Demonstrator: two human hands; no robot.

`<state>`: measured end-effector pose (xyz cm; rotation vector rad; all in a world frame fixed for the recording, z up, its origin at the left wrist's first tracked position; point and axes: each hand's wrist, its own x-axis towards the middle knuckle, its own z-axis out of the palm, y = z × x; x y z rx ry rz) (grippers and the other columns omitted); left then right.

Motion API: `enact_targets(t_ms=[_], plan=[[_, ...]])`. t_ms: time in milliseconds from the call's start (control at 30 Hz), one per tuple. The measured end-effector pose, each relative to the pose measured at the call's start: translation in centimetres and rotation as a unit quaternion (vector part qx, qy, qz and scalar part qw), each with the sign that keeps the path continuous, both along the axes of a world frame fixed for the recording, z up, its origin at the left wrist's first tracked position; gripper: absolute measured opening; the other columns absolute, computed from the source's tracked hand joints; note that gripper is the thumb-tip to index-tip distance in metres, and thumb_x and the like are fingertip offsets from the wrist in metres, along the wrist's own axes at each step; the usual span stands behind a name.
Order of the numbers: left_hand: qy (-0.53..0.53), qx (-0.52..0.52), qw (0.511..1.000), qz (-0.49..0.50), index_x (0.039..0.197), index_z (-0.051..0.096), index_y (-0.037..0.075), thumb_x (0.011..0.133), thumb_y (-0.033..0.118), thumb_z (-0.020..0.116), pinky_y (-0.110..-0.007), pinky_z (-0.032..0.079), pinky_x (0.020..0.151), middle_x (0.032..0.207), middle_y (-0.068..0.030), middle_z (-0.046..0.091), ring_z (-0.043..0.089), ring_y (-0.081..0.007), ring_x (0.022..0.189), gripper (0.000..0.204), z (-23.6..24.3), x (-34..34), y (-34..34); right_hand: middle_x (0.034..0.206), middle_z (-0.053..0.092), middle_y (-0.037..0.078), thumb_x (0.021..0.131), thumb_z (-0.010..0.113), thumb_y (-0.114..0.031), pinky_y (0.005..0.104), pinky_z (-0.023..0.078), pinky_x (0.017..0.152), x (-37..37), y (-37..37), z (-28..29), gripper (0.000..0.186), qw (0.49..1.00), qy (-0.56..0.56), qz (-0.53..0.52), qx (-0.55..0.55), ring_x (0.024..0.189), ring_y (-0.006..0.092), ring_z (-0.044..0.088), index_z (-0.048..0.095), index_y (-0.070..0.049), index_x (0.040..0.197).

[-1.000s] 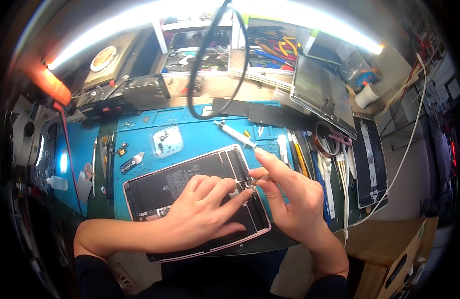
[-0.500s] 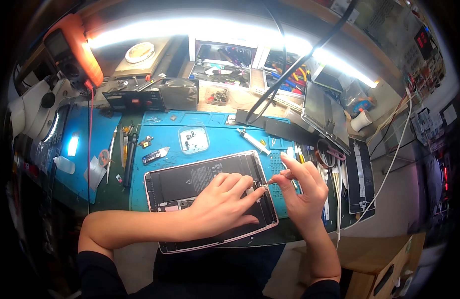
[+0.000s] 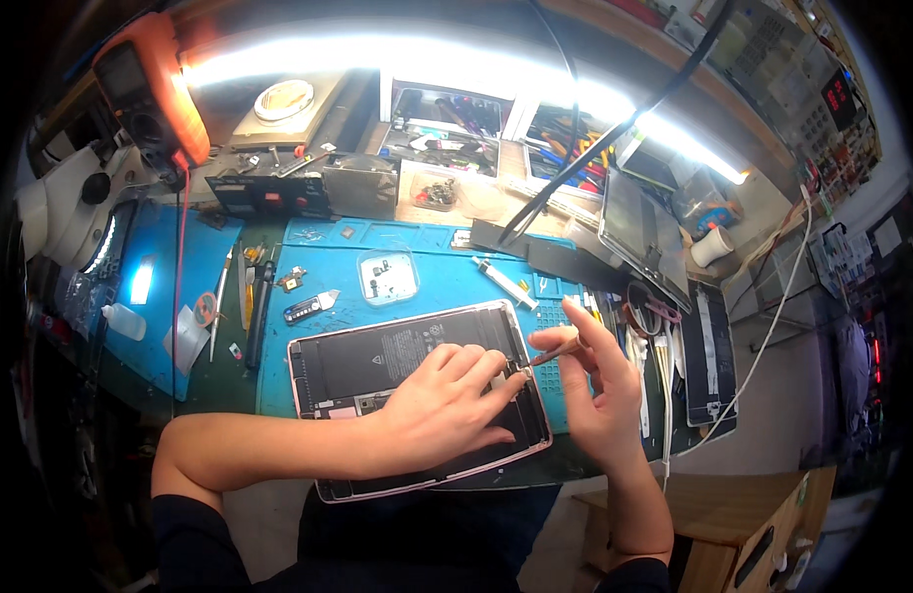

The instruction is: The person uses a screwdriver to remove screws from a tablet's internal frame, then detaches the display assembly and sets it aside. They continue to unscrew and remove internal components, then reattach the display and align it with the tablet body.

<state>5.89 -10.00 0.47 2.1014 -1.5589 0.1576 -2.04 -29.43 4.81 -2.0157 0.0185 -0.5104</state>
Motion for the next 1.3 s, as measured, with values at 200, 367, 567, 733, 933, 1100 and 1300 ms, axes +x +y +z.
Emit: enact_targets(t_ms=[200, 367, 567, 733, 933, 1100, 1300], plan=[[0.086, -0.019, 0.996, 0.007, 0.113, 0.062, -0.001, 0.085, 0.020, 0.079, -0.040, 0.051, 0.092, 0.109, -0.0145, 0.061, 0.059, -0.0319, 0.106, 0.039, 1.6, 1.2, -0.3, 0.098, 0.070, 0.011, 0.090, 0.074, 0.003, 0.0340, 0.054, 0.084, 0.3, -1.0, -0.2, 0.056, 0.984, -0.059, -0.013, -0.166, 0.088, 0.0214, 0.067, 0.058, -0.002, 0.144], [0.072, -0.047, 0.996, 0.025, 0.112, 0.062, -0.003, 0.086, 0.003, 0.070, -0.041, 0.053, 0.088, 0.108, -0.0162, 0.062, 0.060, -0.0336, 0.103, 0.028, 1.3, 2.1, -0.3, 0.101, 0.071, 0.012, 0.091, 0.073, 0.005, 0.0345, 0.055, 0.083, 0.7, -0.6, 0.1, 0.056, 0.979, -0.087, -0.001, -0.182, 0.087, 0.0204, 0.068, 0.058, -0.001, 0.145], [0.082, -0.060, 0.994, 0.035, 0.109, 0.063, -0.003, 0.085, -0.001, 0.067, -0.041, 0.055, 0.085, 0.106, -0.0158, 0.063, 0.061, -0.0340, 0.103, 0.024, 1.1, 2.4, -0.4, 0.096, 0.068, 0.012, 0.088, 0.076, 0.004, 0.0344, 0.055, 0.083, 0.6, -0.3, -0.3, 0.060, 0.993, -0.071, 0.008, -0.090, 0.086, 0.0221, 0.068, 0.058, -0.002, 0.145], [0.090, -0.065, 0.993, 0.039, 0.107, 0.064, -0.002, 0.086, 0.000, 0.067, -0.041, 0.055, 0.084, 0.106, -0.0150, 0.063, 0.062, -0.0339, 0.103, 0.022, 1.1, 2.7, -0.4, 0.097, 0.068, 0.013, 0.089, 0.076, 0.003, 0.0357, 0.056, 0.086, 0.7, -1.0, -0.3, 0.061, 0.982, -0.071, 0.001, -0.176, 0.088, 0.0226, 0.068, 0.056, -0.002, 0.147], [0.088, -0.062, 0.993, 0.042, 0.107, 0.065, 0.000, 0.087, 0.002, 0.069, -0.041, 0.055, 0.084, 0.107, -0.0134, 0.064, 0.062, -0.0331, 0.103, 0.021, 1.0, 3.0, -0.5, 0.100, 0.070, 0.012, 0.090, 0.074, 0.005, 0.0353, 0.056, 0.085, 0.7, -0.8, -0.3, 0.060, 0.983, -0.072, 0.016, -0.167, 0.090, 0.0219, 0.069, 0.056, -0.001, 0.147], [0.099, -0.078, 0.992, 0.026, 0.110, 0.066, 0.003, 0.088, 0.011, 0.075, -0.041, 0.056, 0.082, 0.109, -0.0129, 0.065, 0.063, -0.0320, 0.104, 0.025, 1.2, 3.0, -0.6, 0.098, 0.071, 0.013, 0.090, 0.075, 0.006, 0.0351, 0.056, 0.085, 0.1, -1.1, -0.4, 0.061, 0.982, -0.097, 0.009, -0.165, 0.089, 0.0212, 0.070, 0.055, 0.000, 0.147], [0.089, -0.087, 0.992, 0.014, 0.097, 0.069, 0.004, 0.088, 0.016, 0.079, -0.041, 0.055, 0.078, 0.095, -0.0098, 0.067, 0.066, -0.0308, 0.092, 0.017, 1.0, 3.1, -0.3, 0.101, 0.073, 0.014, 0.091, 0.075, 0.007, 0.0330, 0.058, 0.083, 0.8, 0.2, -0.1, 0.059, 0.981, -0.154, 0.046, -0.111, 0.089, 0.0190, 0.072, 0.053, 0.005, 0.146]])
